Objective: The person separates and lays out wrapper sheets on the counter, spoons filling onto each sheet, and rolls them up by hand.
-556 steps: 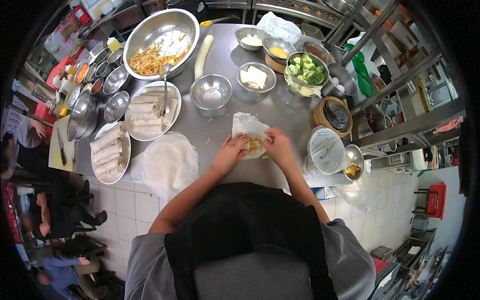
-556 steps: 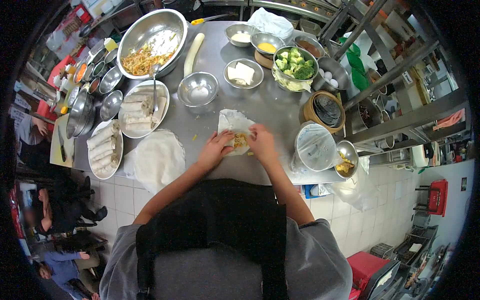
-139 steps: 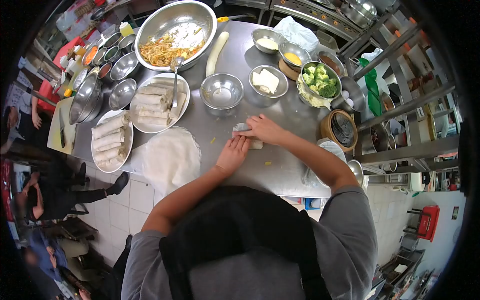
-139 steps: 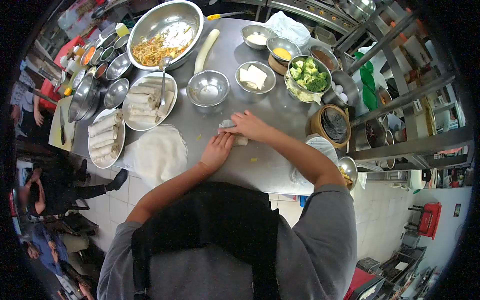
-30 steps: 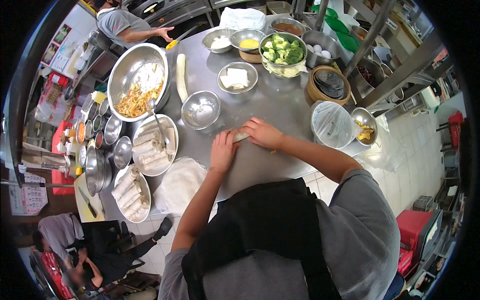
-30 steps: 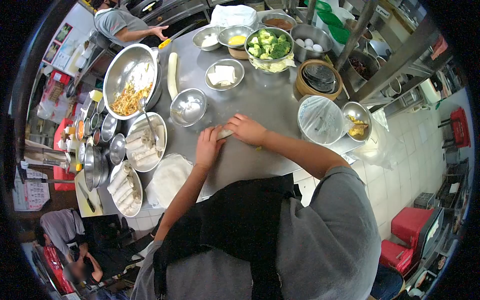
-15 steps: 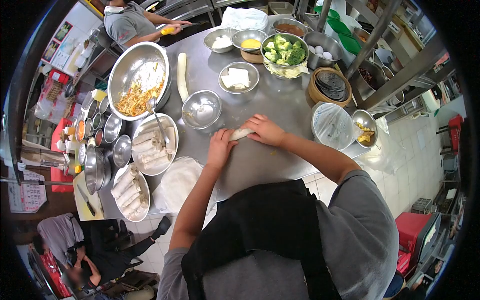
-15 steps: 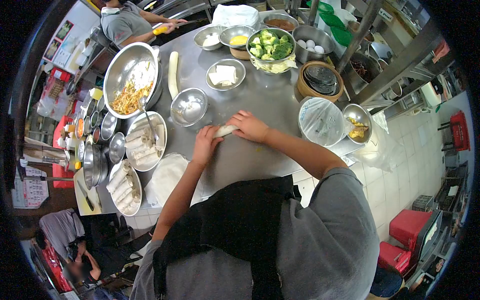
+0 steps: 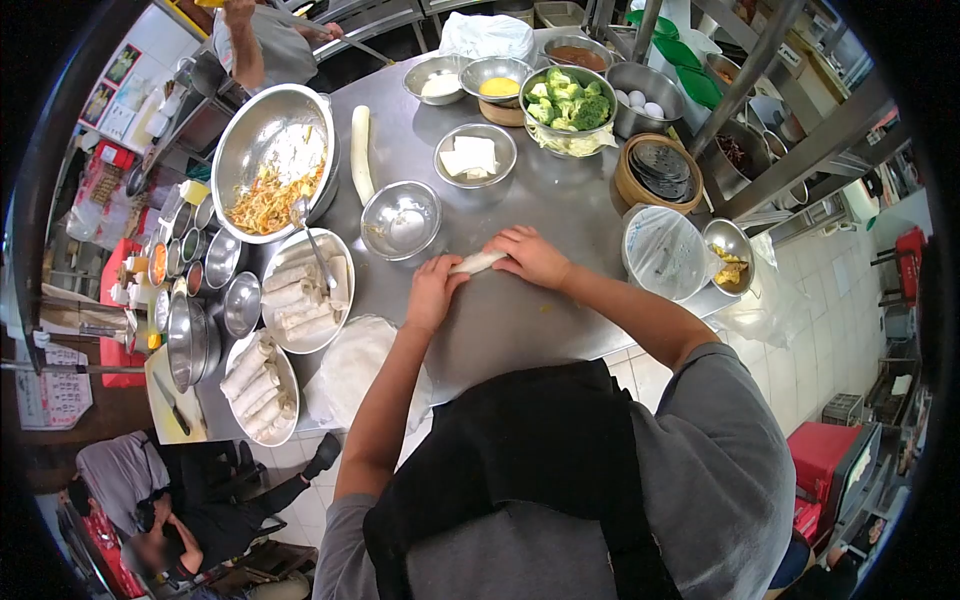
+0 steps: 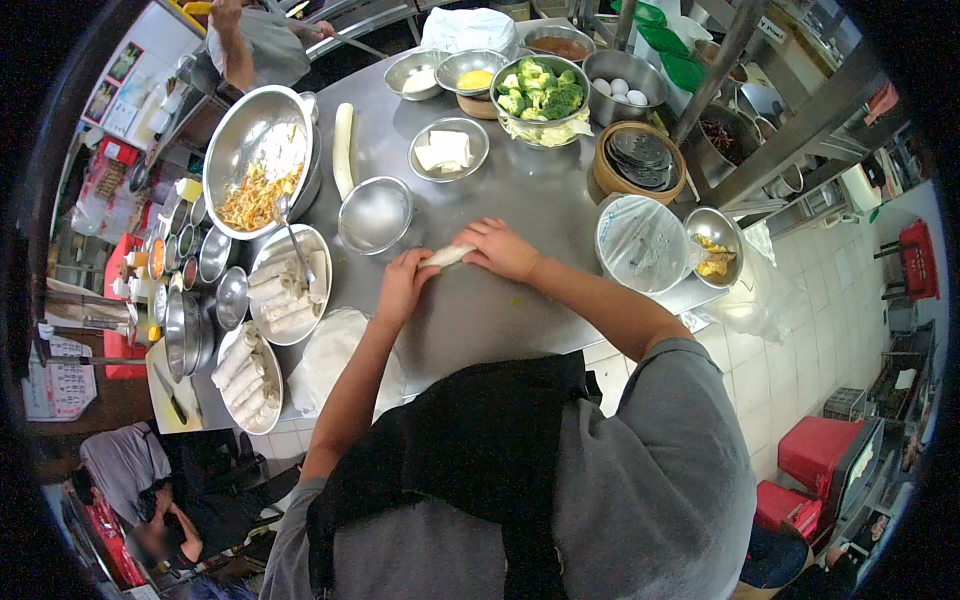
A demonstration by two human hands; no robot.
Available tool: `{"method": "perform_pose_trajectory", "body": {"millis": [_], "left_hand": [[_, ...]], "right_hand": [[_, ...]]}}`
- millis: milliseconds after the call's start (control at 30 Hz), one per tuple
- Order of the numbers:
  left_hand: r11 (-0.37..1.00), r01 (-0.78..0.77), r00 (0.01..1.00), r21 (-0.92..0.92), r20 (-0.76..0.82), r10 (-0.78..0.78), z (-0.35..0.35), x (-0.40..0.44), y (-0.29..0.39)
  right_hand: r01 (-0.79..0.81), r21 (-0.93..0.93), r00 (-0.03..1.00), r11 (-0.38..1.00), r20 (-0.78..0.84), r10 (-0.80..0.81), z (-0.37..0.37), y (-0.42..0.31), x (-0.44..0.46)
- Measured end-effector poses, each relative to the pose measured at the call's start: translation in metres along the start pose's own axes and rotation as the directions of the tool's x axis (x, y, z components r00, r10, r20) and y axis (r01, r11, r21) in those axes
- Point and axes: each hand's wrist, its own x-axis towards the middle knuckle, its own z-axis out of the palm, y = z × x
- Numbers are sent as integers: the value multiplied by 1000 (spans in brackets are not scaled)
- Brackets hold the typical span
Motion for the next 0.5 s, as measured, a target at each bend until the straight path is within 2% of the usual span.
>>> {"method": "perform_pose_trajectory", "body": {"millis": [167,267,367,467,500], "left_hand": [[999,11,1000,-32,13,-10,1,3,-4],[992,46,998,-120,55,-40,-1,6,-6],[999,19,1000,-47,11,-18,3,5,-10],[974,-69,996,216,-42,80,-1,4,0],[969,-44,997,244,-45,56,1,2,2]], "right_hand": [[17,83,1000,996,-5,-17,3,9,3],[38,113,999,993,-9,-37,2,12,4],[27,189,1000,982,-2,-27,1,16,8],[-23,271,1000,962,11,20,1,18,11],[-23,279,1000,960,-2,25,2,18,12]]}}
